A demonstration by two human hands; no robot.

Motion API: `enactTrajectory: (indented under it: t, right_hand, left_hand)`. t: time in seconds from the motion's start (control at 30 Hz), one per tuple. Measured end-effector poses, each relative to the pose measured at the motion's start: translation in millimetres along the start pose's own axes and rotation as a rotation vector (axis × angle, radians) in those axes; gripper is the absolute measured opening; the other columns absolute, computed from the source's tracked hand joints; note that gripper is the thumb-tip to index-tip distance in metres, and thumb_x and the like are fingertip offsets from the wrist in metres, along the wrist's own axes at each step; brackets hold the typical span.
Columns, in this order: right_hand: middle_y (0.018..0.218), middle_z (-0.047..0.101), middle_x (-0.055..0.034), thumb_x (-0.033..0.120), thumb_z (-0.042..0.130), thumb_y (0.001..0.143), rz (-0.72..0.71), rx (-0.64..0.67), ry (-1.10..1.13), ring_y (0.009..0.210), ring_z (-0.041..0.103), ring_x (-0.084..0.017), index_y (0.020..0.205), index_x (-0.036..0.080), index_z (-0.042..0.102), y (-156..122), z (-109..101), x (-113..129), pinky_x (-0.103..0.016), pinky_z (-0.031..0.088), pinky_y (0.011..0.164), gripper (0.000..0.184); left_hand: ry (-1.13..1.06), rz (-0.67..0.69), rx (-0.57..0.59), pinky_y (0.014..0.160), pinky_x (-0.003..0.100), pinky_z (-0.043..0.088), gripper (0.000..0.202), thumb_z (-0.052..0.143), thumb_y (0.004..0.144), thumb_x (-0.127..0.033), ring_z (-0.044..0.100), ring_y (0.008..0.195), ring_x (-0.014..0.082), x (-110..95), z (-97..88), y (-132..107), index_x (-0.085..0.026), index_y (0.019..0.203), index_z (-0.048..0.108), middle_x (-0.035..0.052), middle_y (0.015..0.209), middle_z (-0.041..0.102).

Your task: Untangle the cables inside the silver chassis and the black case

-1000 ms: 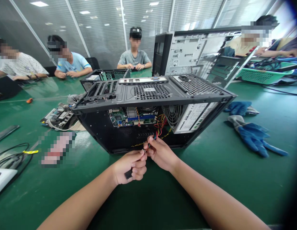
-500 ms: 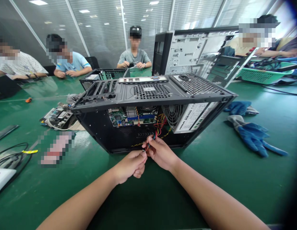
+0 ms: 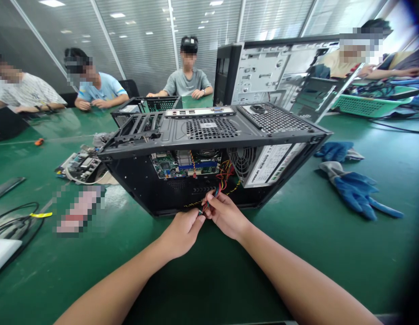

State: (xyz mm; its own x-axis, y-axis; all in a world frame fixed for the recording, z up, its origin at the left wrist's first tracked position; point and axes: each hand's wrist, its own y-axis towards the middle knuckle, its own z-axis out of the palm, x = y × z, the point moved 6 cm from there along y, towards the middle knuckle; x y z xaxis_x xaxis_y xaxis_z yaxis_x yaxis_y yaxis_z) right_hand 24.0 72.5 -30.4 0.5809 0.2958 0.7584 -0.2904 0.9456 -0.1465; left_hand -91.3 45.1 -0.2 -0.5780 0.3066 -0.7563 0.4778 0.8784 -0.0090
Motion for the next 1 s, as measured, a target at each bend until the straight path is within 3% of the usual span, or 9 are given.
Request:
enactTrajectory:
  t: [0.17, 0.37, 0.63, 0.77, 1.0]
  right_hand:
    - [0.066, 0.056, 0.0043, 0.030, 0.082, 0.067, 0.002, 0.003, -0.010, 0.054, 0.049, -0.007, 0.077, 0.019, 0.057, -2, 1, 1, -0.023, 0.039, 0.055, 0.029]
    - [0.062, 0.056, 0.0043, 0.032, 0.081, 0.069, 0.005, 0.029, -0.026, 0.053, 0.050, -0.008, 0.077, 0.020, 0.056, -1, 0, 2, -0.024, 0.040, 0.054, 0.029]
    - [0.061, 0.055, 0.0047, 0.030, 0.081, 0.070, 0.003, 0.055, -0.015, 0.052, 0.050, -0.007, 0.077, 0.019, 0.059, 0, 2, 2, -0.022, 0.041, 0.052, 0.026]
    - [0.063, 0.057, 0.0041, 0.029, 0.082, 0.068, 0.003, 0.041, 0.001, 0.052, 0.051, -0.007, 0.081, 0.019, 0.062, 0, 0, 2, -0.022, 0.042, 0.052, 0.026]
    - [0.066, 0.061, 0.0028, 0.027, 0.082, 0.068, 0.018, 0.052, -0.009, 0.051, 0.052, -0.008, 0.086, 0.019, 0.065, 0, -1, 3, -0.023, 0.042, 0.052, 0.026]
  left_hand:
    - [-0.301, -0.095, 0.051, 0.051, 0.023, 0.024, 0.030, 0.042, 0.093, -0.041, 0.031, 0.053, 0.0083, 9, 6.4, -1, -0.017, 0.076, 0.049, -0.0047, 0.061, 0.037]
    - [-0.807, -0.292, 0.223, 0.042, 0.019, 0.020, 0.037, 0.047, 0.090, -0.055, 0.020, 0.043, 0.0053, 15, 24.2, -5, -0.020, 0.079, 0.041, -0.0102, 0.054, 0.025]
    - [-1.382, -0.422, 0.421, 0.039, 0.015, 0.017, 0.030, 0.055, 0.091, -0.043, 0.019, 0.042, 0.0054, 3, 30.0, -11, -0.019, 0.078, 0.043, -0.0105, 0.047, 0.021]
    - [-1.549, -0.476, 0.496, 0.039, 0.015, 0.017, 0.028, 0.056, 0.091, -0.039, 0.016, 0.043, 0.0057, 1, 30.8, -14, -0.018, 0.076, 0.045, -0.0101, 0.046, 0.018]
    - [-1.651, -0.490, 0.510, 0.038, 0.015, 0.017, 0.029, 0.060, 0.089, -0.038, 0.014, 0.043, 0.0056, -3, 30.3, -16, -0.017, 0.076, 0.046, -0.0101, 0.046, 0.017]
